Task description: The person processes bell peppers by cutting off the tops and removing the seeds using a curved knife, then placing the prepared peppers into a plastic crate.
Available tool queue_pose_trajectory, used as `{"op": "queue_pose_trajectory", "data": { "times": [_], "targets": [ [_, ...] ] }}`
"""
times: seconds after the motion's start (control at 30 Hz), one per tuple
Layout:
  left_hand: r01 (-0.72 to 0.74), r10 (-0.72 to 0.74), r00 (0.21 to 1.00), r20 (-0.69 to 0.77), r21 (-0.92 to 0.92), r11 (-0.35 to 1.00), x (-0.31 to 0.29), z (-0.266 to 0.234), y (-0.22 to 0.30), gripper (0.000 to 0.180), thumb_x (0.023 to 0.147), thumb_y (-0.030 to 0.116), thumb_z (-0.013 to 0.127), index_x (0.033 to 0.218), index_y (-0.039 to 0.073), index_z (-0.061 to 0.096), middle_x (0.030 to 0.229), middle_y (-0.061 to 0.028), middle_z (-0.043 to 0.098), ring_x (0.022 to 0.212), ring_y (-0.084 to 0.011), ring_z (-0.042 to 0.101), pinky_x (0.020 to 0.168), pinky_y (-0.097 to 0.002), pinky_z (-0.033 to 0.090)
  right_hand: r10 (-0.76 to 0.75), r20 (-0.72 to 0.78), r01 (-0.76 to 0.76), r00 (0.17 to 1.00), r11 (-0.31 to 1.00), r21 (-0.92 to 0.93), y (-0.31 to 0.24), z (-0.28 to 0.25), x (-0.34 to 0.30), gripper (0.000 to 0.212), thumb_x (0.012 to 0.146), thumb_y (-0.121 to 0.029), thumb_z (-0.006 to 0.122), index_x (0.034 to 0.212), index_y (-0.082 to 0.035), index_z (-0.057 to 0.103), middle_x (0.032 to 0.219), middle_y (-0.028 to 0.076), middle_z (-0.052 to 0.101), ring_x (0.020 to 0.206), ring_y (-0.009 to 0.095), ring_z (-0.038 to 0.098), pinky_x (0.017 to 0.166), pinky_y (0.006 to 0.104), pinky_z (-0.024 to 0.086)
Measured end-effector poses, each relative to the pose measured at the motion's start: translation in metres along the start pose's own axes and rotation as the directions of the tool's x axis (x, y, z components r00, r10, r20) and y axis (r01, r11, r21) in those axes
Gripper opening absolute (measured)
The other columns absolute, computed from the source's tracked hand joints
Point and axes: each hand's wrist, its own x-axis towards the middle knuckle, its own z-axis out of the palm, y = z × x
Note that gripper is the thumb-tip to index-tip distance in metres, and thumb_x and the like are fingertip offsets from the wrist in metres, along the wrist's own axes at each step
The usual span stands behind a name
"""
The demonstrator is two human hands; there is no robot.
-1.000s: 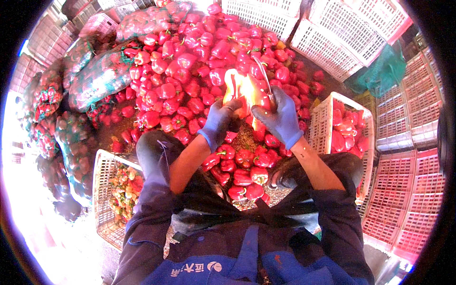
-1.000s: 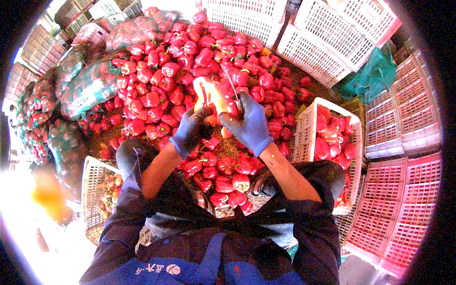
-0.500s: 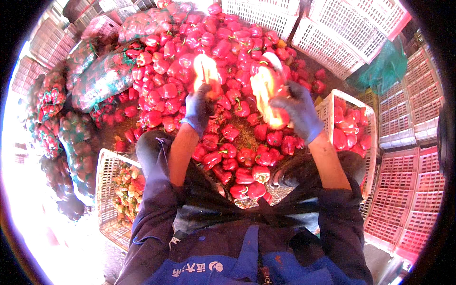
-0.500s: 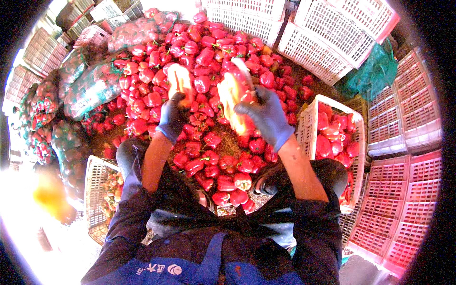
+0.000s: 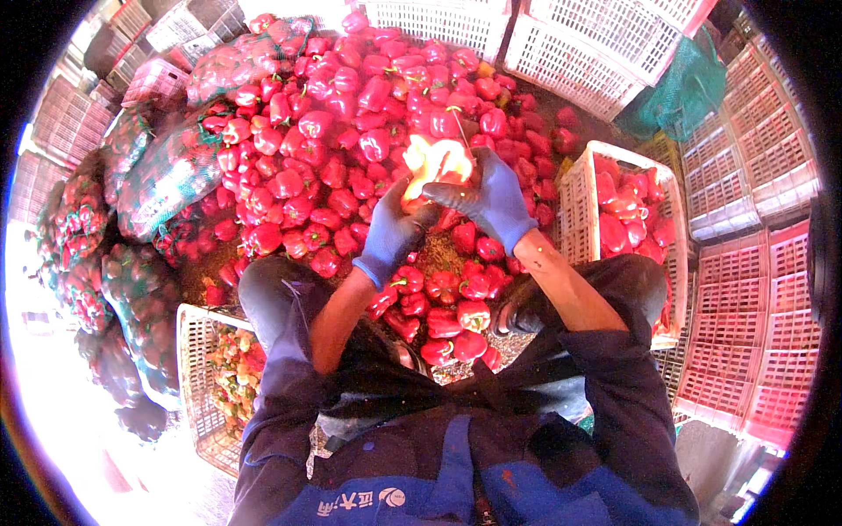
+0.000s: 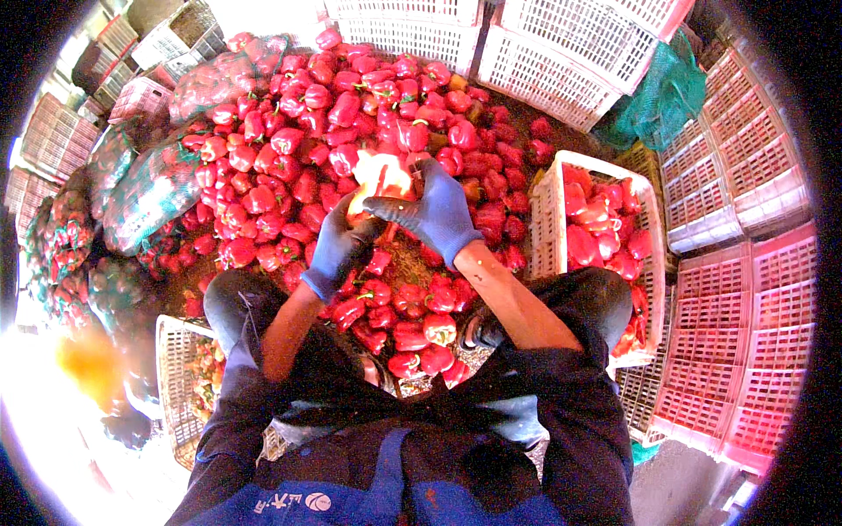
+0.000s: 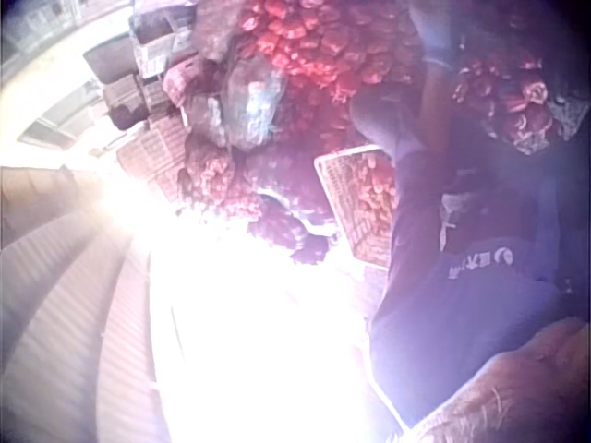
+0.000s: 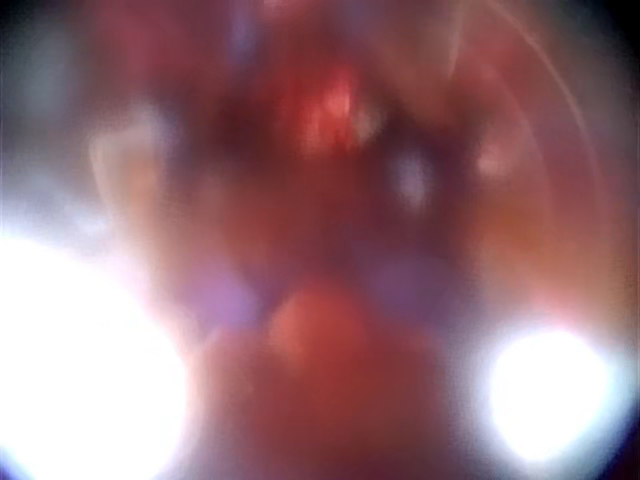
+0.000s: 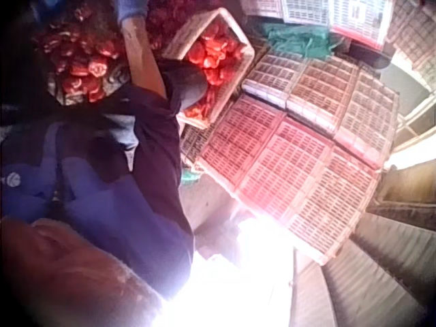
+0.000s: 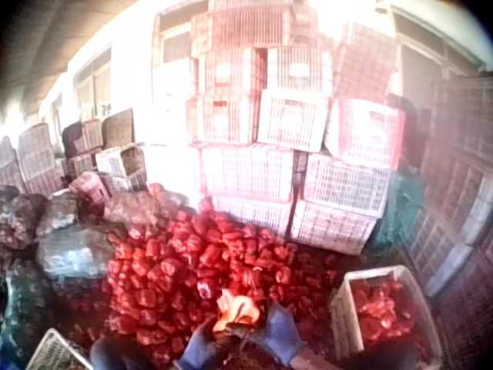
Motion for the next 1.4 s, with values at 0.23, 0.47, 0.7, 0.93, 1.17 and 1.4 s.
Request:
{"op": "queue_pose_trajectory", "data": {
  "times": [0.23, 0.47, 0.7, 0.93, 1.17, 1.4],
  "targets": [
    [-0.053, 0.059, 0.997, 0.046, -0.122, 0.991, -0.007, -0.012, 0.016, 0.077, 0.087, -0.001, 0.068, 0.156, -0.002, 0.033, 0.114, -0.0087, 0.067, 0.072, -0.0057, 0.060, 0.057, -0.0214, 0.046, 0.133, 0.067, -0.147, 0.989, 0.946, 0.289, 0.008, 0.009, 0.000, 0.038, 0.080, -0.017, 0.088, 0.110, -0.003, 0.069, 0.101, 0.007, 0.075, 0.092, 0.015, 0.070, 0.083, 0.0322, 0.057],
    [0.067, -0.037, 0.993, 0.115, -0.268, 0.961, -0.012, -0.011, 0.037, 0.079, 0.087, 0.009, 0.072, 0.157, 0.004, 0.036, 0.102, -0.0049, 0.064, 0.061, -0.0104, 0.056, 0.054, -0.0259, 0.045, 0.168, 0.023, -0.166, 0.985, 0.925, 0.343, 0.015, 0.008, 0.008, 0.045, 0.077, -0.022, 0.089, 0.112, -0.003, 0.068, 0.096, 0.010, 0.076, 0.086, 0.020, 0.073, 0.078, 0.0355, 0.058],
    [0.050, -0.049, 0.999, -0.017, 0.047, 0.998, 0.009, -0.038, -0.021, 0.065, 0.099, 0.017, 0.070, 0.154, 0.006, 0.038, 0.078, 0.0003, 0.062, 0.058, -0.0084, 0.054, 0.050, -0.0239, 0.043, -0.194, -0.200, 0.106, 0.960, 0.917, -0.384, -0.014, -0.014, 0.003, 0.053, 0.076, -0.026, 0.083, 0.120, -0.006, 0.060, 0.091, 0.021, 0.070, 0.084, 0.043, 0.070, 0.069, 0.0485, 0.056],
    [-0.116, 0.120, 0.971, -0.205, 0.034, 0.993, -0.003, -0.053, 0.031, 0.026, 0.104, 0.029, 0.063, 0.116, 0.008, 0.072, 0.088, 0.0047, 0.067, 0.067, -0.0061, 0.054, 0.056, -0.0242, 0.044, -0.337, -0.377, 0.071, 0.863, 0.819, -0.569, -0.048, -0.154, 0.035, 0.050, 0.073, -0.032, 0.087, 0.110, -0.007, 0.062, 0.087, 0.021, 0.071, 0.080, 0.042, 0.070, 0.071, 0.0504, 0.057],
    [-0.206, 0.163, 0.920, -0.356, -0.087, 0.975, -0.002, -0.052, 0.059, 0.025, 0.101, 0.030, 0.068, 0.113, 0.008, 0.075, 0.080, 0.0036, 0.065, 0.065, -0.0054, 0.056, 0.054, -0.0228, 0.044, -0.188, -0.404, -0.329, 0.895, 0.332, -0.884, 0.023, -0.309, 0.026, 0.060, 0.074, -0.035, 0.087, 0.119, -0.011, 0.055, 0.099, 0.019, 0.069, 0.086, 0.041, 0.071, 0.073, 0.0524, 0.057],
    [-0.176, 0.147, 0.921, -0.361, -0.047, 0.983, 0.005, -0.049, 0.050, 0.026, 0.102, 0.031, 0.066, 0.113, 0.009, 0.073, 0.084, 0.0024, 0.065, 0.068, -0.0071, 0.058, 0.053, -0.0243, 0.047, 0.268, -0.348, -0.428, 0.899, 0.363, -0.827, 0.217, -0.310, -0.032, 0.077, 0.077, -0.055, 0.084, 0.137, -0.013, 0.061, 0.120, 0.024, 0.068, 0.107, 0.041, 0.069, 0.089, 0.0490, 0.056]
  ]
}}
